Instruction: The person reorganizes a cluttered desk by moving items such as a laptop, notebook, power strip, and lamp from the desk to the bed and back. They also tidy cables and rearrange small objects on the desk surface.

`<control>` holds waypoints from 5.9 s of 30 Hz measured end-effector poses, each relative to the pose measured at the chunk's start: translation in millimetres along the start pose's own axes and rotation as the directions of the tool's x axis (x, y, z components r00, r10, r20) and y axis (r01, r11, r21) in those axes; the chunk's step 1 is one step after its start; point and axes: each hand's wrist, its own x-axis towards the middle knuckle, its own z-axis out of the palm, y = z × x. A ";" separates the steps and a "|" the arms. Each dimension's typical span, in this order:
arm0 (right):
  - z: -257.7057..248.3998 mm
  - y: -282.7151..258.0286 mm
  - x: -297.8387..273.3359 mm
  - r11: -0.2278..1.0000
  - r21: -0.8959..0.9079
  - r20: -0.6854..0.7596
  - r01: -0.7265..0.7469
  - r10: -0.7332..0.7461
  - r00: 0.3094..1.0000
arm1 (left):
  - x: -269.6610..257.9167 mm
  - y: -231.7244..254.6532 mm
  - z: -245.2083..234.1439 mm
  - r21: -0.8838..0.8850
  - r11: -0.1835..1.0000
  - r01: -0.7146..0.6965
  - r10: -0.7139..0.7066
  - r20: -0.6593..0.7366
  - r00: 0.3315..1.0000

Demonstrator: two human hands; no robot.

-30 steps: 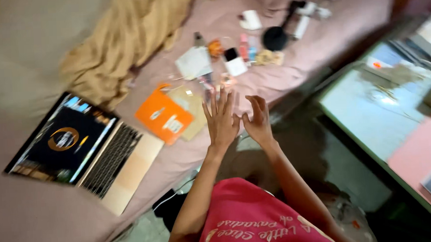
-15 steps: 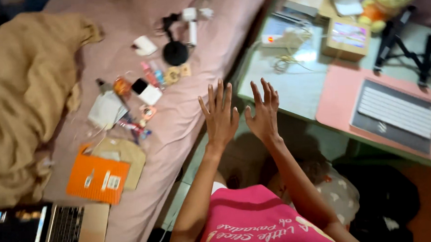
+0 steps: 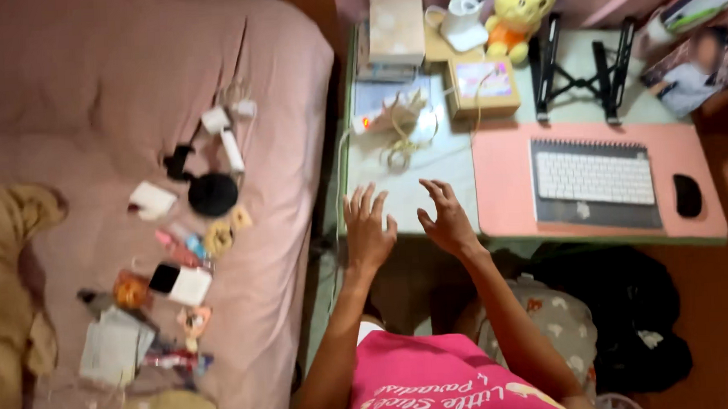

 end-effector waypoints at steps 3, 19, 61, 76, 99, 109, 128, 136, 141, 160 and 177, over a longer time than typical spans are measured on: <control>-3.2 8.1 39.3 0.995 0.093 0.066 -0.041 0.035 0.997 | 31.0 -11.8 10.8 -0.072 0.997 -0.011 0.015 0.051 0.999; -12.1 75.9 115.4 0.972 0.104 -0.087 -0.209 0.218 0.972 | 159.9 -28.2 95.7 -0.194 0.976 -0.101 0.142 0.211 0.967; -225.7 576.8 221.6 0.797 0.053 -0.544 -0.601 0.528 0.652 | 236.6 118.1 300.8 -0.375 0.895 0.241 -0.049 0.455 0.889; -234.9 594.6 251.4 0.728 0.194 -0.536 -0.657 0.640 0.551 | 254.5 125.6 314.5 -0.348 0.895 0.278 -0.099 0.453 0.886; -302.5 414.7 175.5 0.720 0.444 -0.491 -0.534 0.694 0.527 | 262.0 146.0 320.2 -0.473 0.549 0.690 -0.224 0.712 0.666; -253.0 295.8 209.9 0.686 0.566 -0.201 -0.457 0.652 0.731 | 249.8 114.3 272.7 -0.680 0.221 0.699 -0.255 0.652 0.715; -47.8 113.3 275.5 0.724 0.671 -0.021 -0.161 0.236 0.972 | 188.0 -35.1 77.4 -0.878 0.231 0.419 -0.684 0.160 0.712; 49.1 -22.3 303.2 0.736 0.675 0.120 -0.047 -0.048 0.992 | 149.0 -119.8 -54.4 -0.899 0.364 0.245 -0.742 -0.121 0.660; 105.1 -109.5 323.9 0.825 0.564 0.255 -0.034 -0.135 0.957 | 121.1 -184.5 -117.0 -0.898 0.354 0.261 -0.842 -0.185 0.506; 241.5 -314.2 291.6 0.676 0.558 0.125 0.481 -0.642 0.757 | 5.0 -372.1 -249.8 -0.904 0.420 0.078 -0.898 -0.426 -0.112; 222.3 -271.1 286.9 0.788 0.495 0.231 0.365 -0.525 0.819 | -73.6 -530.5 -128.7 -0.581 0.108 0.807 -0.606 -0.682 -0.410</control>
